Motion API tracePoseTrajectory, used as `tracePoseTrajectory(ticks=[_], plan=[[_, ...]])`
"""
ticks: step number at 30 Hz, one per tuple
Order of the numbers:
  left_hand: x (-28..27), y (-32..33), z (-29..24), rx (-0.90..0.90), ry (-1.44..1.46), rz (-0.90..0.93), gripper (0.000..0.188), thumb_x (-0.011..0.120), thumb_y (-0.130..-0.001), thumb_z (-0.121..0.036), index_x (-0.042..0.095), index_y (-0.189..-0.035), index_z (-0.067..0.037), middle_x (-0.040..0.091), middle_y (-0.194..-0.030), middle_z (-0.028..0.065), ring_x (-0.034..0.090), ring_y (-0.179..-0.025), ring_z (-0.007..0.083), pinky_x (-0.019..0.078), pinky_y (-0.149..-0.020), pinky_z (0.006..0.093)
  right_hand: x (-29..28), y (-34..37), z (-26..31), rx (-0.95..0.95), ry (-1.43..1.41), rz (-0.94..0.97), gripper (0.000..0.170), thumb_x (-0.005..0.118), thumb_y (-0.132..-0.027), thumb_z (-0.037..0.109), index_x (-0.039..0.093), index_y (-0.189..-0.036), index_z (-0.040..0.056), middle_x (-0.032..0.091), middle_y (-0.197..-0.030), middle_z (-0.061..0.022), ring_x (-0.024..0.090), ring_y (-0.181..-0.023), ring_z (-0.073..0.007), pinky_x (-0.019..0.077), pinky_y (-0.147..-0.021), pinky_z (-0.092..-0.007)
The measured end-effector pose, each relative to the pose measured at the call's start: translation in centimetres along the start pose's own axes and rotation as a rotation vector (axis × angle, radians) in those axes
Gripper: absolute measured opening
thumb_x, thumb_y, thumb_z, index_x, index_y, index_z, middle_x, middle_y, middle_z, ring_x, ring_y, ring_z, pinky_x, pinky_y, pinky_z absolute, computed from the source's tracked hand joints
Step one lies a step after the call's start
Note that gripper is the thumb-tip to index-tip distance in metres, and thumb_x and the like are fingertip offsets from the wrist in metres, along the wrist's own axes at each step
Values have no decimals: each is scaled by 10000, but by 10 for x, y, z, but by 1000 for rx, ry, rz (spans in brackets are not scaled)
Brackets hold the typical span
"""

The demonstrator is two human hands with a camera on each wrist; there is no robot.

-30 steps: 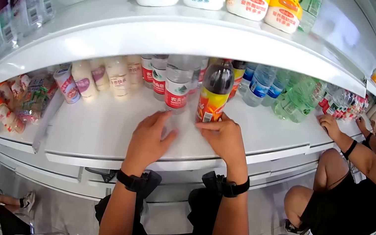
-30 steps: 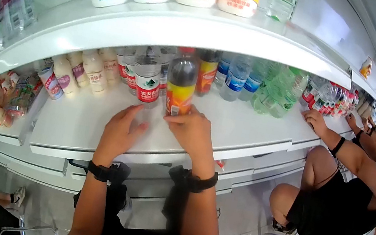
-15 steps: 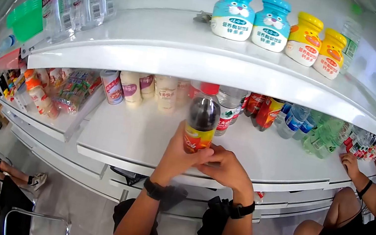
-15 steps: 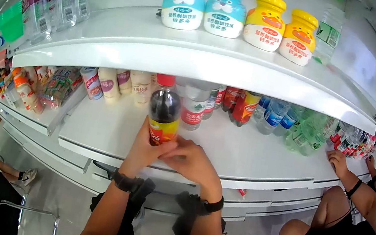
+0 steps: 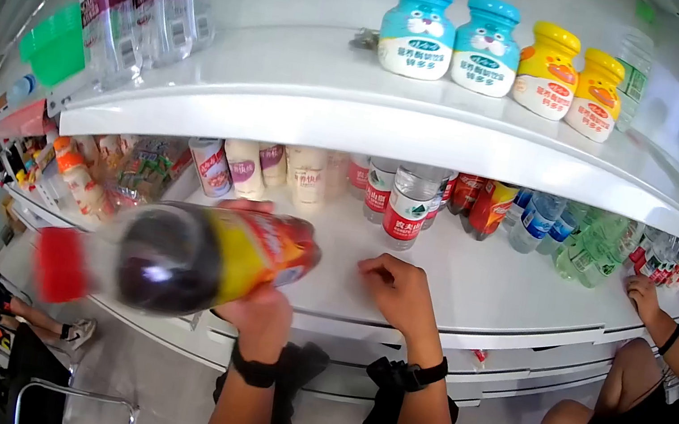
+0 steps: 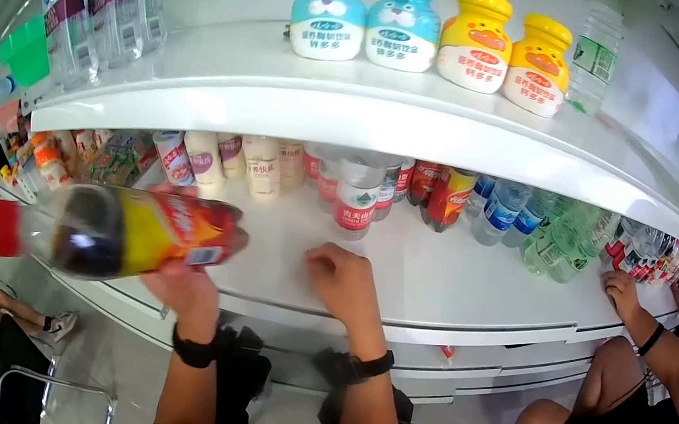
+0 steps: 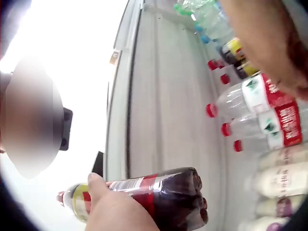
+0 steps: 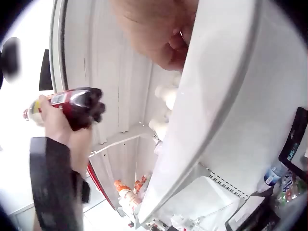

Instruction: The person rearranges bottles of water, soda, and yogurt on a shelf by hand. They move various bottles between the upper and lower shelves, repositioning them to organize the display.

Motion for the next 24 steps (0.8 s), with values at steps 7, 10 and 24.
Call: tracePoseTrajectory(ticks=[7, 10, 24], plan=[[47, -82, -102, 368, -379, -85, 823, 452, -957, -599, 135, -1507, -75, 401, -1424, 204, 525, -1240, 352, 449, -1046, 469, -10, 1, 4, -10, 90, -45, 133, 609, -851, 41, 695, -942, -3, 695, -771, -131, 658, -684, -177, 510, -674, -289], [55, -106, -106, 295, -425, -113, 779, 454, -988, -550, 131, -1522, -83, 432, -1394, 154, 556, -1187, 280, 486, -984, 385, -9, 2, 2, -20, 65, -63, 128, 611, -857, 50, 695, -940, 0, 684, -748, -127, 647, -661, -171, 501, -654, -284], [137, -153, -89, 397, -739, 319, 838, 605, -962, -376, 97, -1497, 21, 313, -1454, 241, 416, -1290, 279, 324, -1086, 341, -11, 1, 2, -20, 39, -107, 114, 609, -841, 82, 677, -898, 10, 673, -784, -187, 668, -719, -343, 521, -664, -355]])
Point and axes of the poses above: each hand's wrist, its own y-axis away from the middle knuckle, its own x-axis out of the palm, z = x × y, the point moved 10 cm from there along -y, towards the middle knuckle
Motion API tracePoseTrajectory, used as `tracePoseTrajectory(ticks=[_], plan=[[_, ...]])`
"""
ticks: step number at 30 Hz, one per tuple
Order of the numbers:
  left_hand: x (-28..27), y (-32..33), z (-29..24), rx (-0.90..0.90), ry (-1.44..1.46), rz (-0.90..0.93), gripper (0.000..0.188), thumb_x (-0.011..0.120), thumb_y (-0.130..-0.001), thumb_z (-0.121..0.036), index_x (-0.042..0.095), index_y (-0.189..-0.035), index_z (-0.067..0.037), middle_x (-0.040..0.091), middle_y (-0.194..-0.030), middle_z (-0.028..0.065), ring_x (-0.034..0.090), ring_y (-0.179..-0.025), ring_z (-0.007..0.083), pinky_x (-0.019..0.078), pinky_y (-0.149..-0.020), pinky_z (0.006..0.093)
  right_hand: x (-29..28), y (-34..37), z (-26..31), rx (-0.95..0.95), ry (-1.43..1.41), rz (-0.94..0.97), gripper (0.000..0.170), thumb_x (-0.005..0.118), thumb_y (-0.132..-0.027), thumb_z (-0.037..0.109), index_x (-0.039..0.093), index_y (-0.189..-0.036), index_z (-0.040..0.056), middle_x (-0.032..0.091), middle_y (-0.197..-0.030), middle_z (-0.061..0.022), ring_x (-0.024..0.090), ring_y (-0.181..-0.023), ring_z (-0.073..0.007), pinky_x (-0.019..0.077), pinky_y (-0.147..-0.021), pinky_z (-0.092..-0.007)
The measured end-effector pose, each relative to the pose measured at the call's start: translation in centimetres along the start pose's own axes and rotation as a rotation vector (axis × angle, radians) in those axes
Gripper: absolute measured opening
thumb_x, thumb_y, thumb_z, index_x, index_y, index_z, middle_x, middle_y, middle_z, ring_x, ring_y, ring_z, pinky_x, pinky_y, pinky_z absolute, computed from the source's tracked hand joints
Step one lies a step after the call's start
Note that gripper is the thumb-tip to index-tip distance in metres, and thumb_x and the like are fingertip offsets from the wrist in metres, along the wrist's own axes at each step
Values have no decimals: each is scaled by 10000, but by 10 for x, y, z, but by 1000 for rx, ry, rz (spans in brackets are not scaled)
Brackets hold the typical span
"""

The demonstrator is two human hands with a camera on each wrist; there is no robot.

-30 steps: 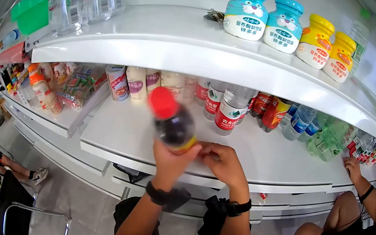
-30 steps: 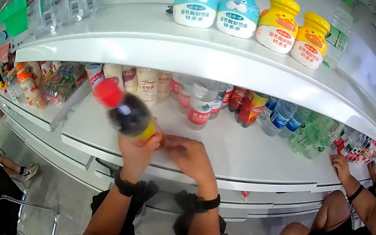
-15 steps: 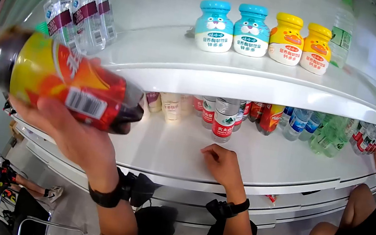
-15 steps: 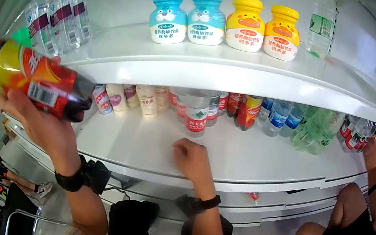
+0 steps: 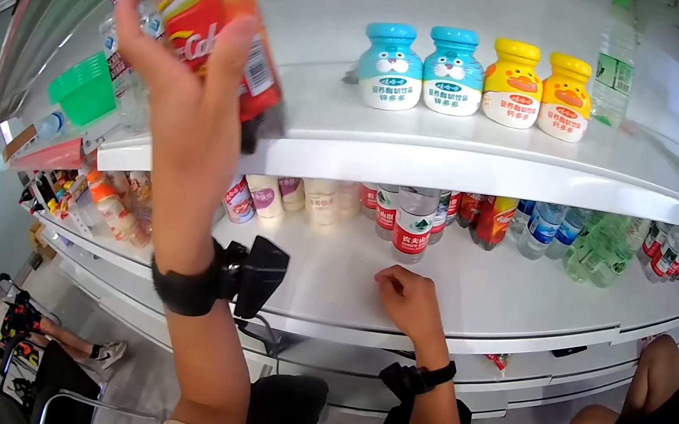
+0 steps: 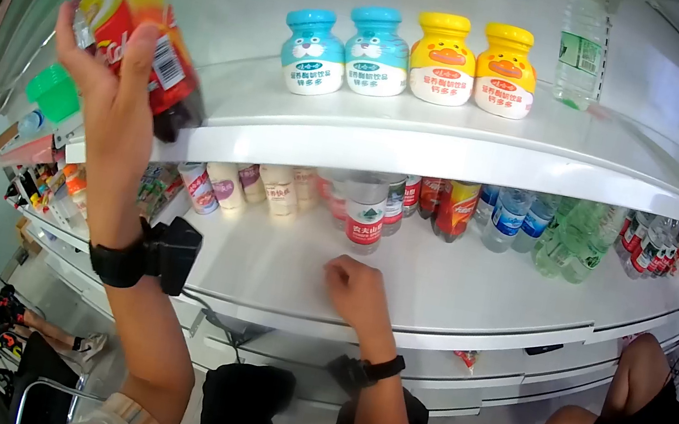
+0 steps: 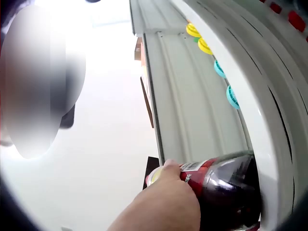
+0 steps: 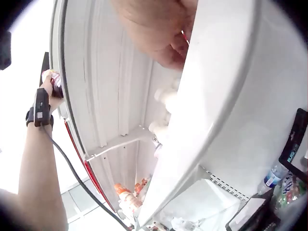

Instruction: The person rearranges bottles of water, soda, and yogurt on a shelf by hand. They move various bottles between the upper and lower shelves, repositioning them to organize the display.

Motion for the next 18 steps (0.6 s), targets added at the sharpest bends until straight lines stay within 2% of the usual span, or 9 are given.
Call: tracePoseTrajectory(ticks=[3, 6, 7, 8, 9, 11, 12, 16, 18], plan=[[19, 1, 4, -147, 189, 132, 819, 613, -958, -364, 119, -1486, 21, 352, -1429, 242, 470, -1229, 271, 386, -1031, 335, 1, 0, 2, -19, -8, 0, 122, 611, -841, 88, 675, -906, 9, 675, -790, -185, 669, -724, -340, 522, -668, -356], [31, 1, 12, -97, 119, 147, 758, 597, -965, -329, 149, -1471, 13, 449, -1344, 245, 522, -1155, 268, 445, -958, 346, 1, 0, 0, 15, 15, 6, 121, 611, -842, 87, 673, -910, 9, 679, -799, -180, 668, -731, -338, 520, -677, -360], [39, 5, 15, -49, 51, 180, 738, 588, -967, -316, 156, -1469, 11, 472, -1319, 247, 530, -1146, 273, 450, -951, 357, 2, -1, -2, 18, 39, 18, 135, 617, -857, 90, 683, -934, 0, 688, -790, -160, 667, -708, -270, 515, -677, -327], [47, 13, 24, 2, -58, 193, 658, 573, -964, -288, 213, -1442, -16, 506, -1279, 257, 575, -1112, 346, 473, -921, 407, 3, 0, -3, 22, 63, 29, 149, 624, -873, 93, 693, -958, -8, 696, -780, -139, 666, -684, -203, 510, -677, -294], [46, 13, 20, 4, -57, 189, 658, 573, -964, -288, 213, -1442, -16, 506, -1279, 257, 575, -1112, 346, 473, -921, 407, 3, 0, -3, 19, 65, 28, 149, 624, -873, 93, 693, -958, -8, 696, -780, -139, 666, -684, -203, 510, -677, -294], [58, 20, 33, -186, -102, 347, 581, 568, -960, -275, 272, -1402, -40, 507, -1285, 263, 592, -1073, 427, 484, -895, 447, 4, -1, -2, -3, 62, 37, 148, 623, -875, 95, 691, -955, -9, 694, -778, -137, 663, -680, -198, 508, -674, -295], [60, 19, 34, -172, -138, 364, 488, 561, -985, -247, 297, -1340, -43, 545, -1194, 257, 601, -1049, 331, 465, -926, 375, 4, 0, -3, 0, 64, 35, 148, 623, -875, 95, 691, -955, -9, 694, -778, -137, 663, -680, -198, 508, -674, -295], [60, 18, 32, -116, -201, 386, 350, 566, -980, -215, 377, -1234, -64, 577, -1082, 163, 597, -918, 283, 484, -849, 368, 3, 0, 3, -11, 72, 26, 138, 633, -872, 95, 689, -943, -9, 693, -784, -143, 663, -675, -213, 510, -671, -301], [63, 17, 31, -125, -168, 401, 230, 599, -958, -173, 449, -1094, -64, 571, -950, 84, 550, -830, 207, 475, -783, 338, 2, -1, 1, -5, 78, 23, 135, 637, -871, 94, 689, -940, -9, 694, -786, -145, 664, -675, -219, 511, -669, -302]])
Point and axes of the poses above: each hand's wrist, its own y-axis away from the middle knuckle, its own x-axis out of the palm, z = x × y, the point moved 10 cm from there along -y, towards the middle knuckle
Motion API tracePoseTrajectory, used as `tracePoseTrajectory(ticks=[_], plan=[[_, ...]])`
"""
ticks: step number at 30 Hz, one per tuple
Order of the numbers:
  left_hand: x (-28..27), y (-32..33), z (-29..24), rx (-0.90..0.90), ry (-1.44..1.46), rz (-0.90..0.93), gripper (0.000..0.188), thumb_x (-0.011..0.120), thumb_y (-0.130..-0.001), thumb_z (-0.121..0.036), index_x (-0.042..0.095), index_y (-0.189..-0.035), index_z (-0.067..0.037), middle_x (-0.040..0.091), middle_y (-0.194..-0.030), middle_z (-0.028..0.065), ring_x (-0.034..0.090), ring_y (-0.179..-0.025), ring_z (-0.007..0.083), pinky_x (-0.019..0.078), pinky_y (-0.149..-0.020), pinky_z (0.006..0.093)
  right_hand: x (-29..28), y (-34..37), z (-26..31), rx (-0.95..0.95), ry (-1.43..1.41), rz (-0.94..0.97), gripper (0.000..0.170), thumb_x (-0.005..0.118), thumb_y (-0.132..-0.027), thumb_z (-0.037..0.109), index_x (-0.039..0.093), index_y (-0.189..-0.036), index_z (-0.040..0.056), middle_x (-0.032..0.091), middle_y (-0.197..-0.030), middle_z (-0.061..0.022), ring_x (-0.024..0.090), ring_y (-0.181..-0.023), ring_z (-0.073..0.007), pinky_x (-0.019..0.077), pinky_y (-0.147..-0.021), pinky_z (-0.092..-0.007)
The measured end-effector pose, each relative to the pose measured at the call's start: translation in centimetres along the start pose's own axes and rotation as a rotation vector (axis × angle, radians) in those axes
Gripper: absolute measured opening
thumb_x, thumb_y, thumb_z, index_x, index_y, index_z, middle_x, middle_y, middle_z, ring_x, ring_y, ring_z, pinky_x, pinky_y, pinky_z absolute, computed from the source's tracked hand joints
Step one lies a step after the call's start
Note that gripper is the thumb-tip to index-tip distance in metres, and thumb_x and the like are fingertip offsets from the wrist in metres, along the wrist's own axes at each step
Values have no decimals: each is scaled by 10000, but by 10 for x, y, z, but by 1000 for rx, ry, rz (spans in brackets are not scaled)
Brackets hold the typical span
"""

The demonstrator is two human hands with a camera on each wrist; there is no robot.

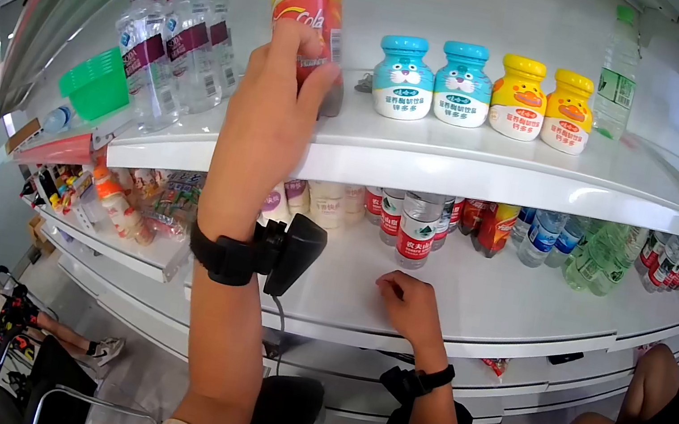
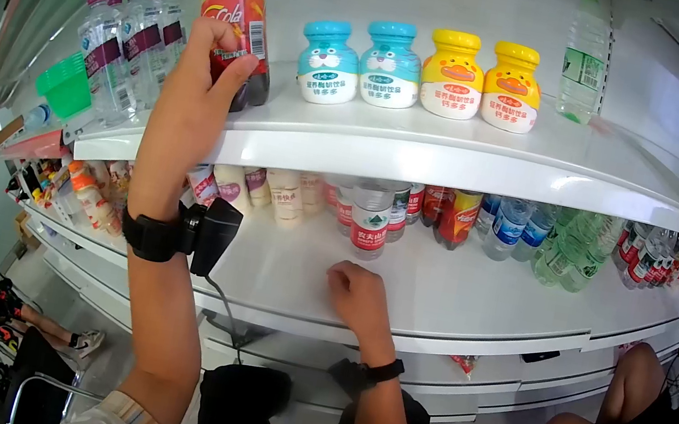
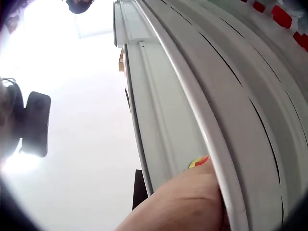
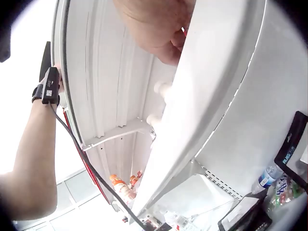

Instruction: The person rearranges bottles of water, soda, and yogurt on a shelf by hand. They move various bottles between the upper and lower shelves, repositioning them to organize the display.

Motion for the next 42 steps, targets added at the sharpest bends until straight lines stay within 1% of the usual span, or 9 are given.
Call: tracePoseTrajectory(ticks=[3, 5, 8, 11, 25, 31, 36, 39, 42], plan=[[2, -2, 0, 52, 38, 17, 173, 638, -925, -132, 492, -979, -54, 565, -866, 52, 520, -777, 147, 458, -734, 303, 0, 1, 2, -31, -9, -11, 131, 642, -869, 92, 691, -939, -7, 694, -787, -148, 669, -683, -229, 515, -672, -307], [2, -3, 1, 34, 38, 21, 160, 645, -914, -115, 505, -946, -44, 572, -841, 53, 514, -760, 136, 452, -724, 294, -1, 0, 3, -20, -37, -18, 117, 625, -830, 86, 669, -896, 0, 673, -795, -176, 654, -713, -337, 513, -665, -363], [3, -3, 4, 9, 35, 29, 158, 665, -891, -104, 527, -887, -27, 588, -803, 59, 509, -734, 128, 441, -703, 285, 0, 0, 1, -7, 7, 5, 130, 643, -868, 93, 694, -934, -8, 694, -785, -150, 676, -694, -244, 520, -684, -314], [4, 0, 6, -85, 4, 53, 212, 704, -859, -146, 540, -832, -14, 601, -769, 72, 512, -707, 135, 432, -669, 285, -2, 1, 6, -12, -42, -15, 115, 620, -829, 87, 667, -889, 0, 675, -798, -177, 654, -722, -344, 515, -672, -373], [8, -2, 24, -286, -164, 95, 402, 775, -796, -340, 542, -737, -18, 566, -647, 88, 477, -577, 161, 409, -554, 335, 0, 0, 2, -3, 10, -15, 130, 637, -851, 102, 679, -917, -2, 683, -801, -174, 662, -716, -307, 519, -686, -347], [-2, 3, 22, -222, -252, 34, 442, 745, -795, -374, 564, -1028, -45, 681, -896, 163, 648, -860, 355, 500, -771, 441, 1, 0, 2, -46, 33, -15, 140, 637, -861, 98, 687, -937, -8, 694, -801, -159, 668, -690, -256, 521, -685, -316], [-90, -2, 32, -1, -478, -459, 709, 805, -753, -302, 456, -1289, 4, 537, -1206, 243, 494, -1169, 390, 409, -981, 463, 0, 1, -1, -33, 5, -20, 128, 634, -860, 88, 684, -933, -5, 694, -795, -153, 672, -687, -241, 520, -674, -307], [-123, -1, 54, 1, -634, -559, 872, 809, -755, -349, 349, -1382, 45, 500, -1256, 276, 438, -1230, 415, 373, -1030, 483, 2, 2, -3, -2, -64, -15, 113, 633, -847, 100, 662, -901, 6, 665, -798, -194, 656, -737, -360, 515, -667, -367], [-137, -3, 100, -52, -705, -542, 961, 806, -760, -357, 261, -1421, 79, 507, -1257, 328, 489, -1195, 436, 389, -1028, 465, 1, -1, -1, -43, -14, -26, 122, 652, -874, 107, 681, -914, -4, 696, -782, -142, 669, -670, -225, 517, -654, -299]])
Point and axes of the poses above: each hand's wrist, its own y-axis away from the middle knuckle, its own x-axis out of the palm, z = x × y, the point moved 10 cm from there along -y, towards the middle knuckle
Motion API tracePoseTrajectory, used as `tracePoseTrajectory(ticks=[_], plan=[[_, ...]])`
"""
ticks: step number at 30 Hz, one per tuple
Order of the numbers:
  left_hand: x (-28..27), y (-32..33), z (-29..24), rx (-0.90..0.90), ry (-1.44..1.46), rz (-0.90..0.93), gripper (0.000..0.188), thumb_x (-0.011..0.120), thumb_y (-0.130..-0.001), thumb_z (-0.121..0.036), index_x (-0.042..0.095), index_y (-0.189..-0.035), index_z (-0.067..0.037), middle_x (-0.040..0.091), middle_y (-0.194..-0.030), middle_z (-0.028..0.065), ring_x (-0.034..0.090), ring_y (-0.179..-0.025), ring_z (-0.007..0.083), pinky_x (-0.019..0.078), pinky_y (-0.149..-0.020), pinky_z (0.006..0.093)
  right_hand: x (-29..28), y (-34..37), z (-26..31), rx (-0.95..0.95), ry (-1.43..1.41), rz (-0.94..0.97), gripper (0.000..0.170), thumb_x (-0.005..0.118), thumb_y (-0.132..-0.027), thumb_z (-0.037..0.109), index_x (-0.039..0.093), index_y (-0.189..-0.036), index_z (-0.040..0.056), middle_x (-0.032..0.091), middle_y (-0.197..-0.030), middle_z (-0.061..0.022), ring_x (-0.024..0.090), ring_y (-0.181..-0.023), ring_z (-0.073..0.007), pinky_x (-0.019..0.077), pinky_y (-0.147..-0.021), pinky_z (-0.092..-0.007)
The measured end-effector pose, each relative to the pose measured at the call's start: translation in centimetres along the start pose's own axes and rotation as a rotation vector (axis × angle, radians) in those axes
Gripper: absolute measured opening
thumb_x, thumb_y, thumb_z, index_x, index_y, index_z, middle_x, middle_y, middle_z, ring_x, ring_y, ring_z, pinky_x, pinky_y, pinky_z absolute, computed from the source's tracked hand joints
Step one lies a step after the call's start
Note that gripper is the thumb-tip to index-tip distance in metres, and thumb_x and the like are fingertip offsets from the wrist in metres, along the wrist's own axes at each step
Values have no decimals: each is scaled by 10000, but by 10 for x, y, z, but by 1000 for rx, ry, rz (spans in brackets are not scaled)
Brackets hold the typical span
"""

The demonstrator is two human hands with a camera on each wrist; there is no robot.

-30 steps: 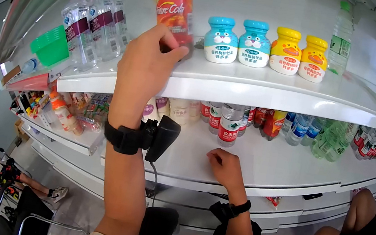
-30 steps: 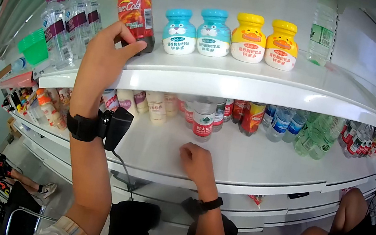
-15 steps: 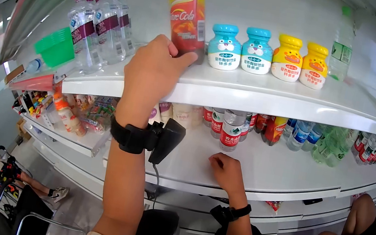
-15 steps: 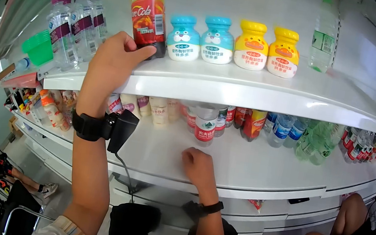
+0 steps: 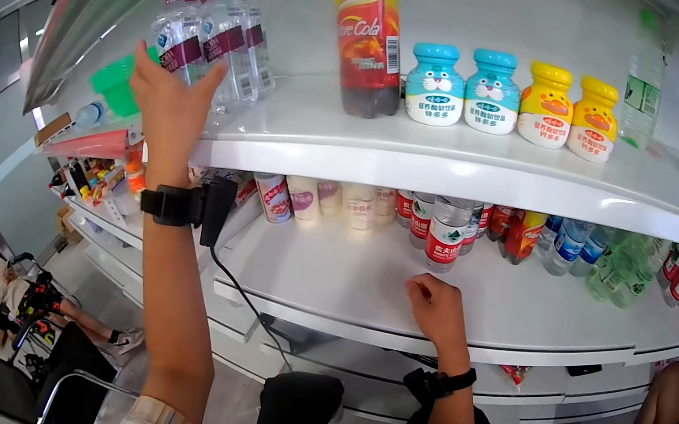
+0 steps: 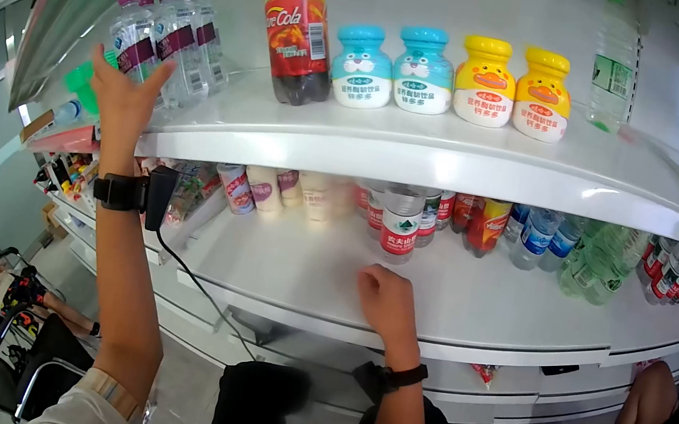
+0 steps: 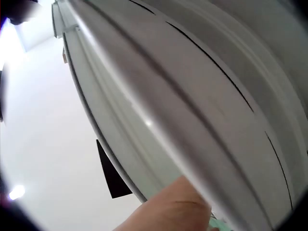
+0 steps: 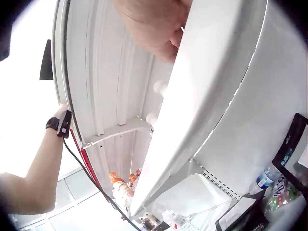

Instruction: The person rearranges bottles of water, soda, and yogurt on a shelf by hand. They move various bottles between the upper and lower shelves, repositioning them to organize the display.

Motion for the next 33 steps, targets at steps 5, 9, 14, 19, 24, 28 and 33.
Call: tracePoseTrajectory(ticks=[5, 9, 14, 19, 24, 28, 33], plan=[[26, 9, 42, -279, 372, 323, 860, 777, -781, -369, 362, -1376, 94, 545, -1278, 310, 584, -1118, 429, 439, -983, 436, 1, 1, -5, 8, 17, -8, 126, 655, -878, 109, 677, -917, -8, 689, -769, -142, 661, -659, -209, 506, -643, -291], [11, 23, 30, -359, 312, 328, 740, 747, -807, -404, 478, -1315, 61, 563, -1302, 254, 587, -1156, 375, 436, -986, 419, -2, 2, -3, 9, -18, -13, 124, 657, -878, 107, 675, -917, -10, 677, -745, -138, 640, -636, -191, 493, -629, -288], [-18, 53, -6, -345, 584, 83, 603, 683, -889, -364, 503, -1291, 49, 601, -1217, 190, 581, -1091, 288, 426, -972, 378, -2, 1, 2, -3, -12, -3, 128, 658, -882, 112, 673, -915, -11, 653, -703, -126, 597, -600, -177, 475, -607, -292], [-34, 138, -18, -304, 937, -51, 542, 569, -968, -412, 478, -1289, 15, 569, -1223, 114, 561, -1072, 204, 446, -954, 357, -4, 3, 1, -6, 7, -17, 132, 652, -884, 113, 673, -917, -13, 657, -712, -127, 604, -610, -180, 479, -617, -292], [-26, 266, -58, -477, 1198, -123, 562, 576, -964, -418, 424, -1313, -4, 590, -1219, 115, 589, -1022, 196, 506, -869, 316, -3, 3, -2, 35, -41, 21, 146, 602, -910, 105, 679, -941, -16, 689, -771, -117, 633, -661, -164, 496, -654, -275], [17, 348, -81, -892, 1218, 308, 488, 620, -961, -238, 394, -1321, 2, 581, -1266, 141, 590, -1041, 204, 501, -896, 335, 2, 5, -14, 161, -265, 74, 194, 610, -932, 152, 681, -1000, -16, 708, -889, -80, 646, -798, -142, 503, -738, -267], [39, 359, -101, -942, 1171, 543, 530, 735, -852, -94, 423, -1263, 25, 605, -1195, 125, 593, -1062, 183, 477, -939, 327, 3, 6, 1, 135, -475, 142, 278, 642, -929, 208, 659, -1102, -9, 688, -1048, -78, 623, -958, -154, 485, -847, -298]])
Point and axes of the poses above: each hand's wrist, its own y-axis away from the middle knuckle, its own x-axis out of the palm, z = x × y, the point moved 10 cm from there along -y, towards the middle knuckle
